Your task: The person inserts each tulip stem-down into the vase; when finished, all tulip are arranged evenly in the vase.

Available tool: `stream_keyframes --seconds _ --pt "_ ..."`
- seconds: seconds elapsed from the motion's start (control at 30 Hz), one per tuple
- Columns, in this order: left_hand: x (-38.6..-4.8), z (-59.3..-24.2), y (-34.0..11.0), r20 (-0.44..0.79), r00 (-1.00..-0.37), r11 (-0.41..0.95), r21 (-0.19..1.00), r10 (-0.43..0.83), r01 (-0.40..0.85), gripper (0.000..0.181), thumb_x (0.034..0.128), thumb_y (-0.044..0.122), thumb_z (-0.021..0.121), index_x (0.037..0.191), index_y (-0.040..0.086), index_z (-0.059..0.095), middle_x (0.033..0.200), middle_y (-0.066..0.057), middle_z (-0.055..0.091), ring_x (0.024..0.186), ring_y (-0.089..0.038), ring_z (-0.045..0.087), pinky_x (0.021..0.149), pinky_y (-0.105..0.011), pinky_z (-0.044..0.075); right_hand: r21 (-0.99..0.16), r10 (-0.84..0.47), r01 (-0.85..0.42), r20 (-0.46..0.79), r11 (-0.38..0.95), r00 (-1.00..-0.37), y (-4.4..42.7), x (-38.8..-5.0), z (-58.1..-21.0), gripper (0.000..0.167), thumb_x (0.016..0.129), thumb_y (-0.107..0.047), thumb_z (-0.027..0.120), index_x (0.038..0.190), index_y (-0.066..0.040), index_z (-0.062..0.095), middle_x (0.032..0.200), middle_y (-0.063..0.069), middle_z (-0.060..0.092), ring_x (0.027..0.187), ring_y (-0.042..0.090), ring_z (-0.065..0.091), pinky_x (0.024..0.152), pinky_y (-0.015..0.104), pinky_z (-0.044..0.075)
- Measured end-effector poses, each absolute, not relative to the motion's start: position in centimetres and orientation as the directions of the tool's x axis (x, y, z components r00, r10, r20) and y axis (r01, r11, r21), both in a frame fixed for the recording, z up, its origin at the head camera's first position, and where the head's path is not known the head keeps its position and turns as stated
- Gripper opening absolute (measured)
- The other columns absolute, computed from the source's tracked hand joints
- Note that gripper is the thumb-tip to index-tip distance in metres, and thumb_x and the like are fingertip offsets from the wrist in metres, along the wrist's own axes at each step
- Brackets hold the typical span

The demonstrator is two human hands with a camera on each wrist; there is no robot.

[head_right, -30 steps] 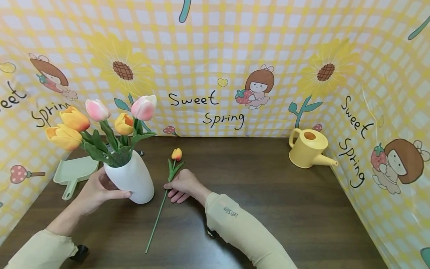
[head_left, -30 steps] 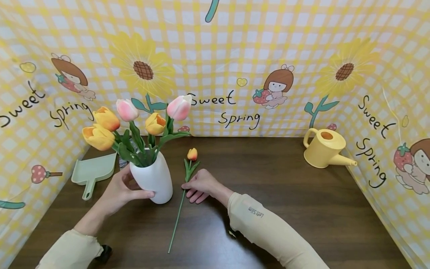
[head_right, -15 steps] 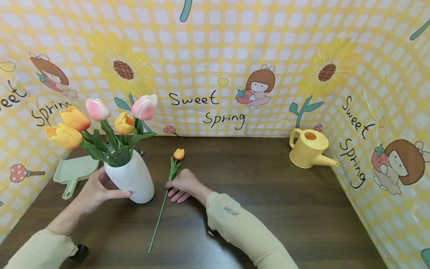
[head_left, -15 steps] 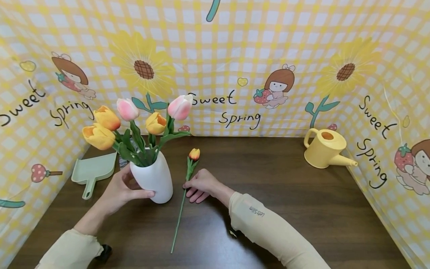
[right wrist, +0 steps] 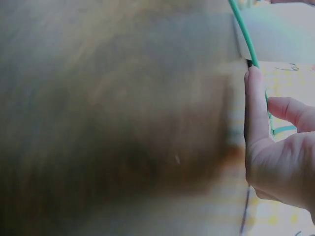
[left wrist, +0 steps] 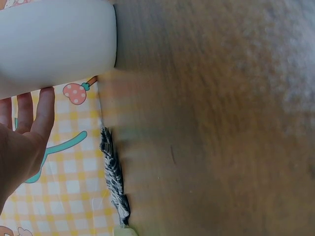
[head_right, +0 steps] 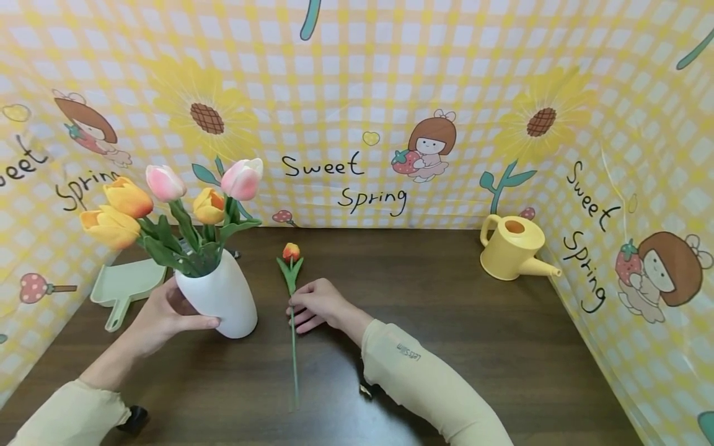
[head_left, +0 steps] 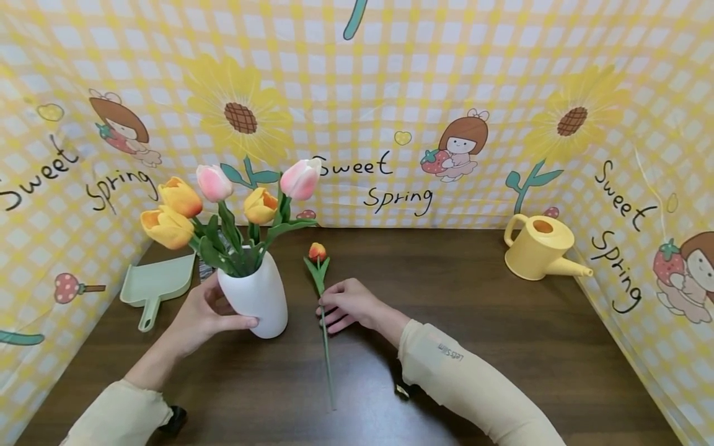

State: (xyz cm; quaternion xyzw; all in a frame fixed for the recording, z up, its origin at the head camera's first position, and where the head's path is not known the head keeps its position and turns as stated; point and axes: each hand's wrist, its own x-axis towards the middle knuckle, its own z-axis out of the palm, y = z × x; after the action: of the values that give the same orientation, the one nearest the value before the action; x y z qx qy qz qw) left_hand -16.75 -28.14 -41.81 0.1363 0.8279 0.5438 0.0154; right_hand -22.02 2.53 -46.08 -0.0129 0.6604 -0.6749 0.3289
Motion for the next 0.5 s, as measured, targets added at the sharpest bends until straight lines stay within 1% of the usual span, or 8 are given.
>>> stream_keyframes --seconds 0.1,0.2,0.27,0.33,0.4,0.5 --pt "-16.6 -41.8 -28.2 0.127 -0.962 0.366 0.906 0.242 0.211 0.081 0.0763 0.005 0.089 0.145 0.015 0.048 0.130 -0.008 0.062 0.111 -0.015 0.065 0.086 -0.030 0.057 -0.891 -0.487 0.451 -0.417 0.052 -0.767 3.5 -22.3 -45.5 0.033 0.097 -0.007 0.063 0.125 0.010 0.057 0.103 0.022 0.073 0.083 0.030 0.074 0.069 0.044 0.062" --pt "-16.6 -41.8 -28.2 0.132 -0.959 0.353 0.910 0.250 0.217 0.081 0.0765 0.004 0.089 0.145 0.016 0.048 0.130 -0.008 0.062 0.111 -0.016 0.065 0.086 -0.031 0.058 -0.877 -0.512 0.480 -0.421 0.018 -0.749 4.6 -22.4 -44.3 0.042 0.098 -0.007 0.064 0.133 0.011 0.051 0.115 0.027 0.069 0.088 0.030 0.074 0.074 0.047 0.061" --pt "-16.6 -41.8 -28.1 0.135 -0.958 0.349 0.911 0.253 0.221 0.080 0.0767 0.004 0.088 0.145 0.016 0.048 0.130 -0.008 0.062 0.111 -0.017 0.065 0.086 -0.031 0.058 -0.871 -0.524 0.491 -0.414 -0.011 -0.745 5.5 -22.4 -43.5 0.045 0.097 -0.006 0.065 0.136 0.011 0.047 0.123 0.029 0.065 0.089 0.029 0.073 0.077 0.047 0.061" --pt "-16.7 -41.7 -28.0 0.136 -0.957 0.350 0.910 0.256 0.223 0.079 0.0772 0.005 0.088 0.144 0.016 0.048 0.131 -0.007 0.062 0.112 -0.017 0.065 0.086 -0.031 0.057 -0.866 -0.533 0.498 -0.400 -0.047 -0.746 6.4 -22.3 -42.8 0.047 0.098 -0.004 0.064 0.137 0.011 0.044 0.127 0.030 0.062 0.090 0.028 0.073 0.080 0.047 0.060" --pt "-16.7 -41.7 -28.0 0.136 -0.958 0.350 0.910 0.254 0.222 0.078 0.0769 0.005 0.089 0.143 0.015 0.049 0.130 -0.008 0.062 0.111 -0.017 0.065 0.086 -0.031 0.058 -0.865 -0.538 0.493 -0.373 -0.093 -0.756 7.2 -22.2 -42.0 0.045 0.098 -0.003 0.063 0.137 0.011 0.043 0.124 0.028 0.064 0.092 0.027 0.072 0.081 0.047 0.060" --pt "-16.7 -41.7 -28.0 0.133 -0.958 0.346 0.912 0.254 0.218 0.080 0.0761 0.005 0.089 0.144 0.015 0.048 0.130 -0.009 0.061 0.111 -0.018 0.066 0.086 -0.031 0.058 -0.863 -0.529 0.474 -0.324 -0.173 -0.784 8.4 -21.9 -41.0 0.036 0.098 -0.001 0.062 0.130 0.008 0.048 0.114 0.020 0.070 0.093 0.027 0.072 0.081 0.046 0.060"
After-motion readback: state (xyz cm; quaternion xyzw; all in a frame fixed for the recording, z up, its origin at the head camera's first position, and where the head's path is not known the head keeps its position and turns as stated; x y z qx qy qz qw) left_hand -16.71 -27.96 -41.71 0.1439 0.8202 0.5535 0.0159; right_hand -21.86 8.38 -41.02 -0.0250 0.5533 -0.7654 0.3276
